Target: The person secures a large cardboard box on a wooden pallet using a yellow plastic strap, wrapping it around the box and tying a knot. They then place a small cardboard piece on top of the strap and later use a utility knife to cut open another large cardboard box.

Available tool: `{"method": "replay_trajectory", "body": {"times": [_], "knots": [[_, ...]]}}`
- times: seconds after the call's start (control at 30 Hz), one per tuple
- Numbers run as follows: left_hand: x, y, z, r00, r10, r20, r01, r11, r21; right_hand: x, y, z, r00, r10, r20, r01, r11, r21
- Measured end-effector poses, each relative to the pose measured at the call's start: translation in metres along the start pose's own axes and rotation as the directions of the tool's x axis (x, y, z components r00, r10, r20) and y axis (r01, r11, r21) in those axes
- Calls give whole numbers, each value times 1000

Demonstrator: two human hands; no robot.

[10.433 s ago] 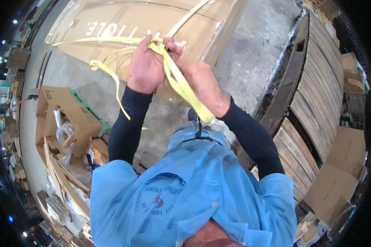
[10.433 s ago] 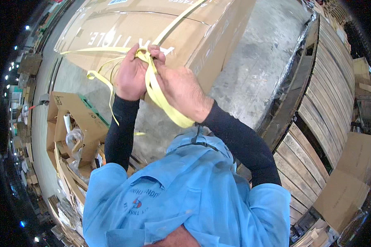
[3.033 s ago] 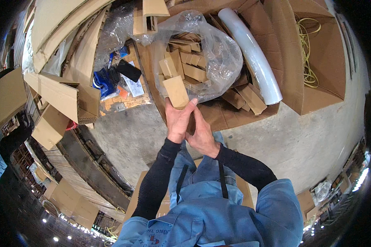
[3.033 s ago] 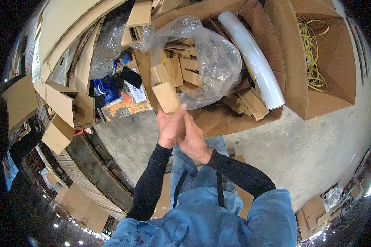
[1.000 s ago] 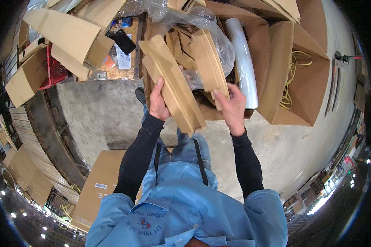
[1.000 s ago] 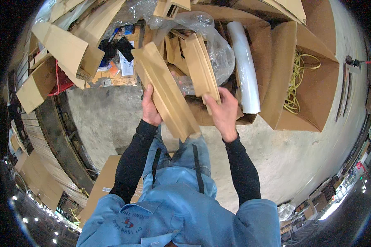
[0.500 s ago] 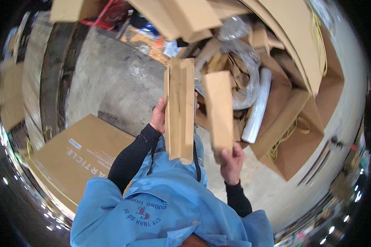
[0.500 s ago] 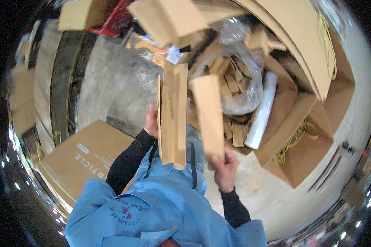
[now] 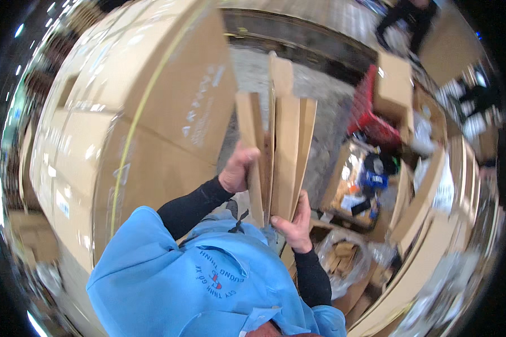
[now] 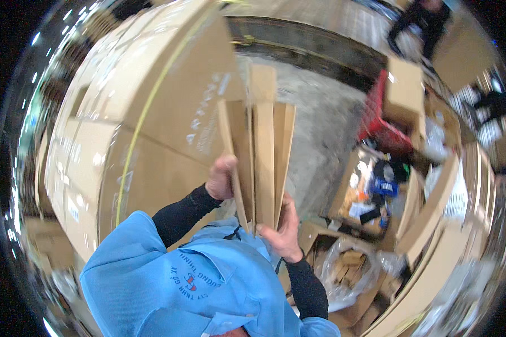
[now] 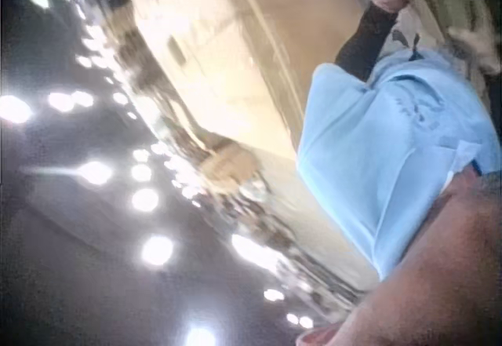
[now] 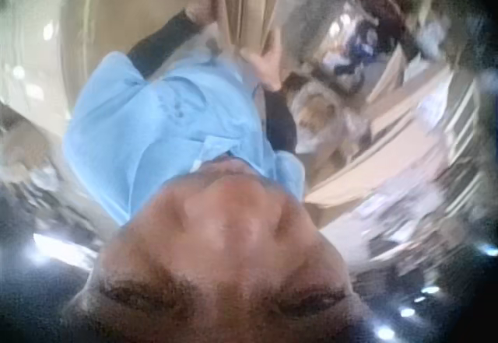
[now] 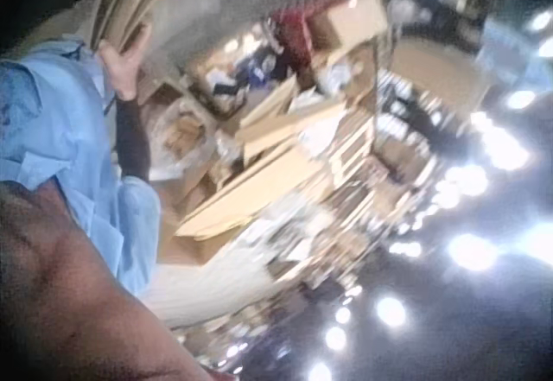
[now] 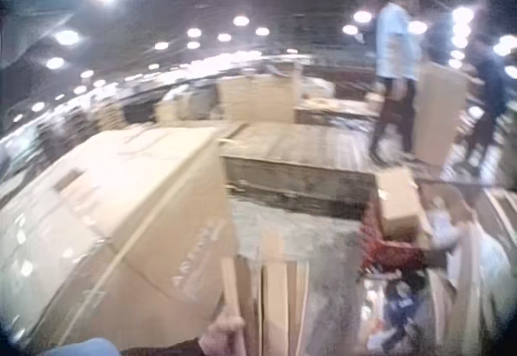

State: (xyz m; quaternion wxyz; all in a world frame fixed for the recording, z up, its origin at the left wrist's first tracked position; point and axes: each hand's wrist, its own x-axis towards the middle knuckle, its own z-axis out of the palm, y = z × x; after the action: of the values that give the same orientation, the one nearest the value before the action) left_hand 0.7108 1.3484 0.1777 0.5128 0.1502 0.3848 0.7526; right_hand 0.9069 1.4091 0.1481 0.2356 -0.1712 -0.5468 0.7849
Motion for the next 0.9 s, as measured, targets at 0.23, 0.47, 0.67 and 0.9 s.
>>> {"method": "replay_trajectory", "body": {"times": [0.23, 0.47, 0.67, 0.9], "knots": [[-180, 166, -106, 598, 777, -196, -771, 625, 122, 125, -54, 217, 851, 39, 524, 41, 989, -140], [-317, 196, -119, -77, 767, -637, -758, 370, 537, 177, -44, 420, 559, -157, 814, 668, 667, -330], [-396, 187, -107, 191, 803, -565, -517, 572, 637, 111, -30, 489, 213, -82, 974, 188, 981, 41], [-448, 188, -86, 290, 900, -325, -142, 376, 916, 26, -22, 528, 87, -120, 989, -321, 936, 141]]}}
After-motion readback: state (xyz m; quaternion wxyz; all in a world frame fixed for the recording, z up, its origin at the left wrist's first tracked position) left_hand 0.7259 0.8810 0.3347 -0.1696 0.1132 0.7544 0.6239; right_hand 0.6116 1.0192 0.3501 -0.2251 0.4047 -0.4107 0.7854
